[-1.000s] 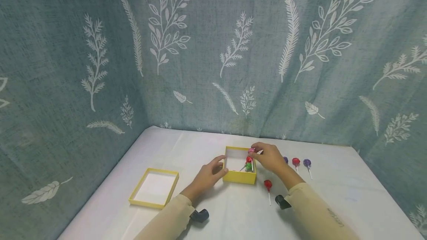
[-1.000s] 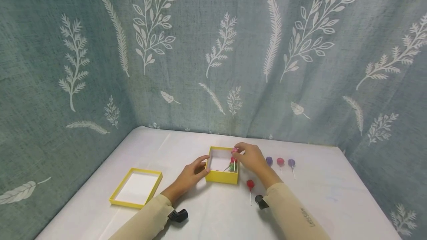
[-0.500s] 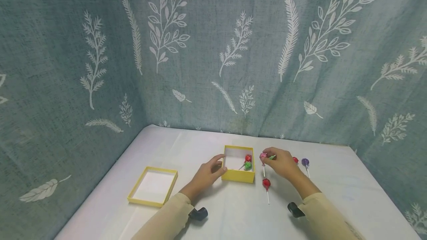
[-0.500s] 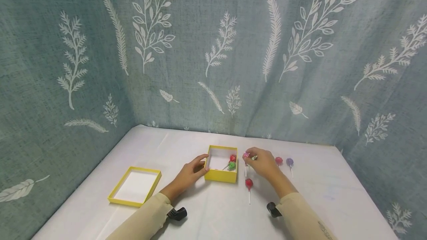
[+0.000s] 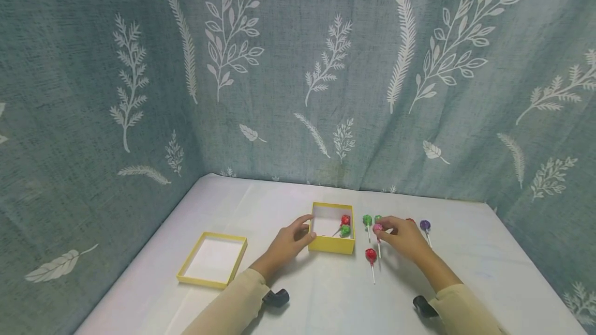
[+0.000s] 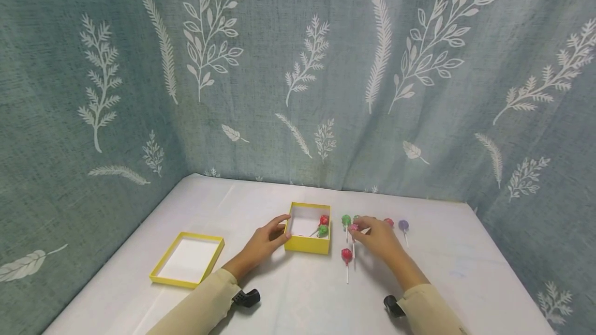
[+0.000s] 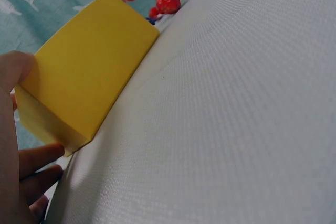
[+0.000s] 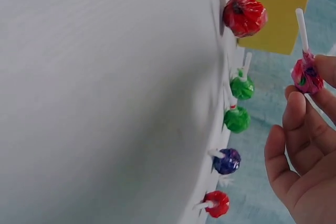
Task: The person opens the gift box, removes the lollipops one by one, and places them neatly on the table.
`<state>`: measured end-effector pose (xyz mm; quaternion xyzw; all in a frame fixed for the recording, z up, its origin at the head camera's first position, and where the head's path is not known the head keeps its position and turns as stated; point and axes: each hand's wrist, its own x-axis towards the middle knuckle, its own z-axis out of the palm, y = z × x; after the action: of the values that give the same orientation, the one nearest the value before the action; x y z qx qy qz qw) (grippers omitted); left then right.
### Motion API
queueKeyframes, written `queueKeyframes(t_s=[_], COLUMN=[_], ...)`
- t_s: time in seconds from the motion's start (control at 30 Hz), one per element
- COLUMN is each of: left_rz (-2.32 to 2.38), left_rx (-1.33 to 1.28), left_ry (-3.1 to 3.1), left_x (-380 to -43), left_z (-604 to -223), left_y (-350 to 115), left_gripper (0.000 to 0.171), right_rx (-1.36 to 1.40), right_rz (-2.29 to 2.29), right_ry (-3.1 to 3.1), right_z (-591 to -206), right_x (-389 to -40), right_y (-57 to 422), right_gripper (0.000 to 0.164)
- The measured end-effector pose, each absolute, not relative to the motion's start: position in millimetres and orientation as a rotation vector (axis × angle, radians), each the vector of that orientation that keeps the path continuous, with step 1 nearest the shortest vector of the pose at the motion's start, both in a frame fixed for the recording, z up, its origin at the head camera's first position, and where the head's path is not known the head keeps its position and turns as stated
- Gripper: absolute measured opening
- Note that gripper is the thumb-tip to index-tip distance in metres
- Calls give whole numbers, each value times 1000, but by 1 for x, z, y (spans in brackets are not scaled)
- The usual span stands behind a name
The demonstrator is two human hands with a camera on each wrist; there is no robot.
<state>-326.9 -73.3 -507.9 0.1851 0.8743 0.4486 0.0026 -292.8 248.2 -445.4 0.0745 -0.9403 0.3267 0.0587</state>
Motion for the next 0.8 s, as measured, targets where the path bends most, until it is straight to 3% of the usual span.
queueKeyframes(t_s=[0.6, 0.8], left_rz=[1426, 1404], left_rx=[621, 616], left_ry=[2747, 2752], left_x=[-326, -326], left_z=[-508, -506], left_y=[-74, -73], left_gripper=[54, 55], right_rx=[357, 293], right_rz=[1037, 1049], right_ry=[-2914, -2962], right_z=[-457, -461], right_x=[-274, -273], right_y=[272, 273], right_gripper=[18, 20])
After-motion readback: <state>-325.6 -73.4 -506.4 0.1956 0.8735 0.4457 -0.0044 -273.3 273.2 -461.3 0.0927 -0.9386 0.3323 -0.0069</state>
